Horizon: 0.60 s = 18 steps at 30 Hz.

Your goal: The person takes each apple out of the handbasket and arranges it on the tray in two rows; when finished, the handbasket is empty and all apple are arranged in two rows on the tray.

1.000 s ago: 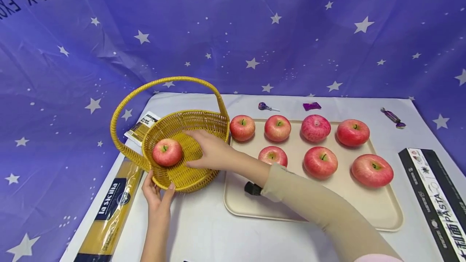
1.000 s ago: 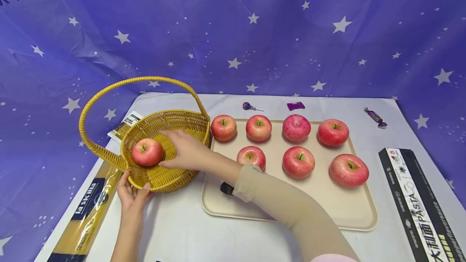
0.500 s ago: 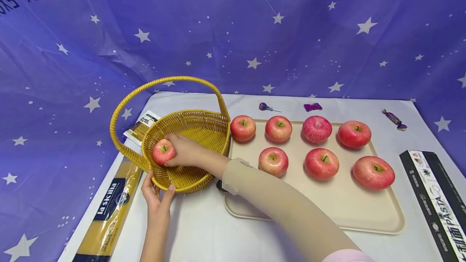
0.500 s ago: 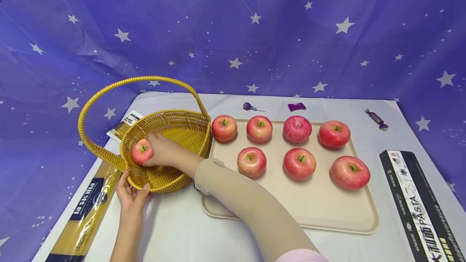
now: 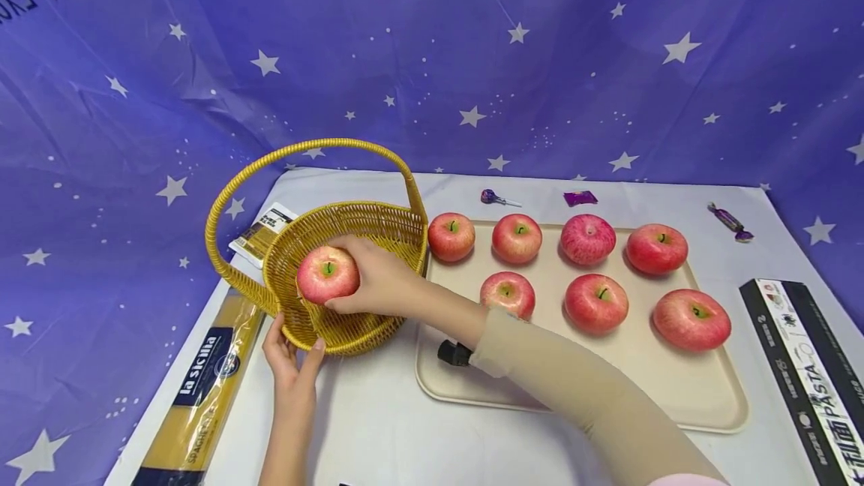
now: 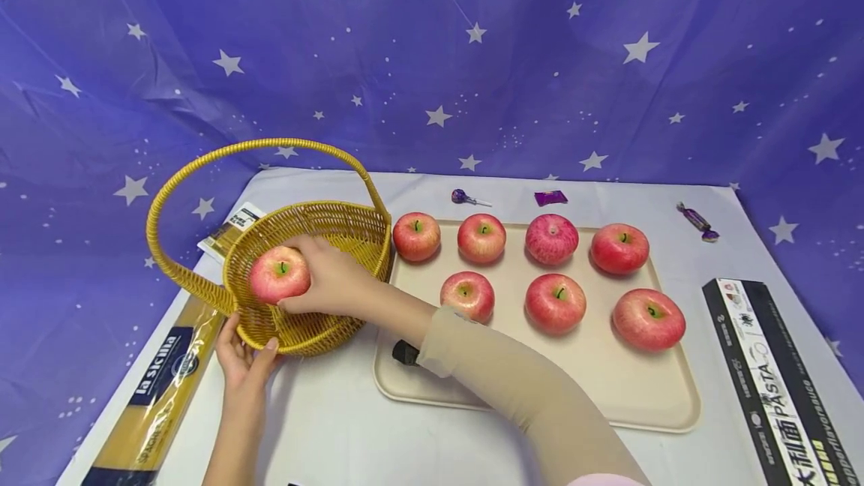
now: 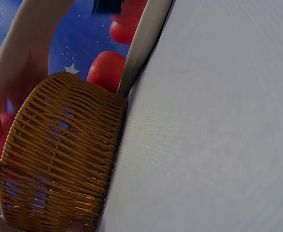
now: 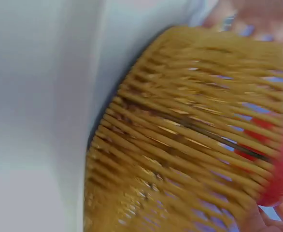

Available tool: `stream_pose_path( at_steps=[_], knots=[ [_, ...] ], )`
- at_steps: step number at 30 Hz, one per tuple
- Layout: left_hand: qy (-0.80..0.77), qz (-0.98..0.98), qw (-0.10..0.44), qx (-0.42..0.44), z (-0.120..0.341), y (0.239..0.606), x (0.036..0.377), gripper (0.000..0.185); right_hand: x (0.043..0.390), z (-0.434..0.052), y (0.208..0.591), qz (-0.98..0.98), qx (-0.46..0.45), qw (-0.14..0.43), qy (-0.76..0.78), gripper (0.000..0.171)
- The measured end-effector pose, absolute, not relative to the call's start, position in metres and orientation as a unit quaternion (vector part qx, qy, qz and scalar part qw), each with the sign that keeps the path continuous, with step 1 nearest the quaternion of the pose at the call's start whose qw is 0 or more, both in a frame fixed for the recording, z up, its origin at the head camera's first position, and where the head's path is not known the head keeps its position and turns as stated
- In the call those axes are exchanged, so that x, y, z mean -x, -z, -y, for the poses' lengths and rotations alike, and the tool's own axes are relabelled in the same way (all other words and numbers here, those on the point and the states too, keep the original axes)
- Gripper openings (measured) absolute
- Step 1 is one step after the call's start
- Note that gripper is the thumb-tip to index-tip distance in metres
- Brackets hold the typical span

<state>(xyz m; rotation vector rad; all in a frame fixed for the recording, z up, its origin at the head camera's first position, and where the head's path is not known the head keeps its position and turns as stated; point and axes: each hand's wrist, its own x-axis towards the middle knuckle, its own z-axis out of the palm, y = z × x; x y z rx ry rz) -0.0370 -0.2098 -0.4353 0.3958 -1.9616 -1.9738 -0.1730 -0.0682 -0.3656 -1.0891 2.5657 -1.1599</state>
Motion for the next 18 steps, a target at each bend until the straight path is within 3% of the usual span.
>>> stream_pose_path(
  at_steps=[10, 18],
  knots=[
    [0.701, 0.682, 0.142, -0.150, 0.210, 0.432, 0.037, 0.073, 0.142, -0.031, 0.362, -0.831, 0.278, 0.033, 0.481, 0.076],
    [0.698, 0.687, 0.138, -0.149, 0.210, 0.433, 0.036, 0.073, 0.140, -0.064, 0.383, -0.836, 0.242, 0.041, 0.491, 0.073]
  ],
)
